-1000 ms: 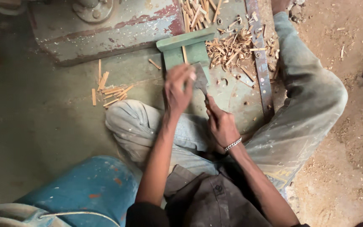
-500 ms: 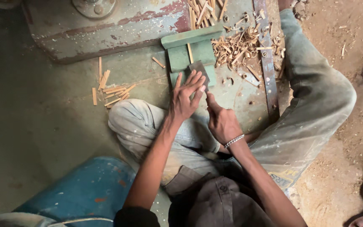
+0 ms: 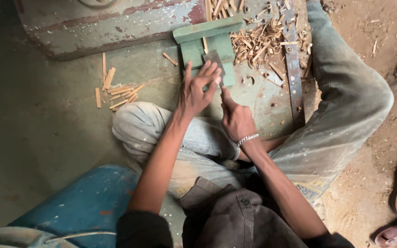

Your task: The person sits on the floor and holds small wooden sticks against a green wooden guide, shaving and trimming them with a chisel, placing finished sticks aside among wood shavings on the work surface.

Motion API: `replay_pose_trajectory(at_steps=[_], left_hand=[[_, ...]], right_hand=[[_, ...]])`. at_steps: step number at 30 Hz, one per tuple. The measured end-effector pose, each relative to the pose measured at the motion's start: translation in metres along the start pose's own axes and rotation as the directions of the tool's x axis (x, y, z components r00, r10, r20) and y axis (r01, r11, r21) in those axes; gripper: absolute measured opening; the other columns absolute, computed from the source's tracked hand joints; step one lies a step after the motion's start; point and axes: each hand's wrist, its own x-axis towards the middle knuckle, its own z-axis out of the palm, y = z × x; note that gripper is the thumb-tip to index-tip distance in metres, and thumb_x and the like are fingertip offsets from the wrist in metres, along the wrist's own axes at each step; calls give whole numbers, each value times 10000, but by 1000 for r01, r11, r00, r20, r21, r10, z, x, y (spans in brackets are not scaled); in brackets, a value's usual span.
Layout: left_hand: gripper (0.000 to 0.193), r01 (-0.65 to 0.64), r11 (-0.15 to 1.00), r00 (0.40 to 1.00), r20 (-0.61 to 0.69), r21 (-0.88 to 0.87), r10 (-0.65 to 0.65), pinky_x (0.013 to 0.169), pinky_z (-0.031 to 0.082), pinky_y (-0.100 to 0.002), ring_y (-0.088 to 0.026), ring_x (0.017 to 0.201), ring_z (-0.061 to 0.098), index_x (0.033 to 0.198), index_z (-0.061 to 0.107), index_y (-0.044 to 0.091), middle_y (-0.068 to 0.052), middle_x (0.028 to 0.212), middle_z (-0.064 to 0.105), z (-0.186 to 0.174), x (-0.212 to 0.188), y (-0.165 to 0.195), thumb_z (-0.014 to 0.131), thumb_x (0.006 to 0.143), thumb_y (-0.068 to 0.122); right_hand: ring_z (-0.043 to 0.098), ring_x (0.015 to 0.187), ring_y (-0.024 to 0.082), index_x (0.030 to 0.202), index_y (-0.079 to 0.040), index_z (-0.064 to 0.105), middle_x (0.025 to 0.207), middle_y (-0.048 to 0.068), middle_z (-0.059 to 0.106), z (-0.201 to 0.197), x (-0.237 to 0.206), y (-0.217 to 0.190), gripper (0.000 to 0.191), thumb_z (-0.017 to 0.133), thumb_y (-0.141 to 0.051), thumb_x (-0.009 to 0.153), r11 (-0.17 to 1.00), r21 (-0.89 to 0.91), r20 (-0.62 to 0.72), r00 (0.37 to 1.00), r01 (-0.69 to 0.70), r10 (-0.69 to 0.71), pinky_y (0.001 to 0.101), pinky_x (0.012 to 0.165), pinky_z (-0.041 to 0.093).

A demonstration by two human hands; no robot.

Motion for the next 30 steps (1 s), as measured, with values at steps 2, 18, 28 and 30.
replay_pose_trajectory(at_steps=[2,18,28,30], left_hand=[[415,-6,1000,1000,9,-11,6,1264,106,-577,-273,1439,503,1318,700,57,-141,1425,634,0,4,-4,523,1044,312],[435,5,996,997,-82,89,2,1240,264,-523,-335,1427,506,1328,670,12,-186,1444,606,-9,28,8,590,1025,315],[448,-40,999,995,-88,24,42,1232,296,-525,-359,1421,514,1339,659,-16,-210,1442,606,-6,-9,29,615,1012,287],[439,-33,999,996,-84,12,34,1238,301,-522,-359,1426,514,1342,657,-17,-210,1451,601,-4,-9,27,608,1027,284]], right_hand=[[641,794,510,1452,-109,553,839,317,655,6,3,2,477,571,-90,975,992,-25,17,992,-126,127,584,672,486],[690,786,453,1509,6,429,909,277,696,26,23,29,620,673,-137,957,967,116,-192,960,226,-202,482,683,562],[507,458,74,1537,-72,484,754,27,688,3,-29,13,506,503,-178,1042,758,603,81,965,-247,250,257,439,439],[509,433,89,1518,-85,494,729,30,674,3,-27,15,503,493,-176,1023,764,583,97,958,-275,270,279,416,437]])
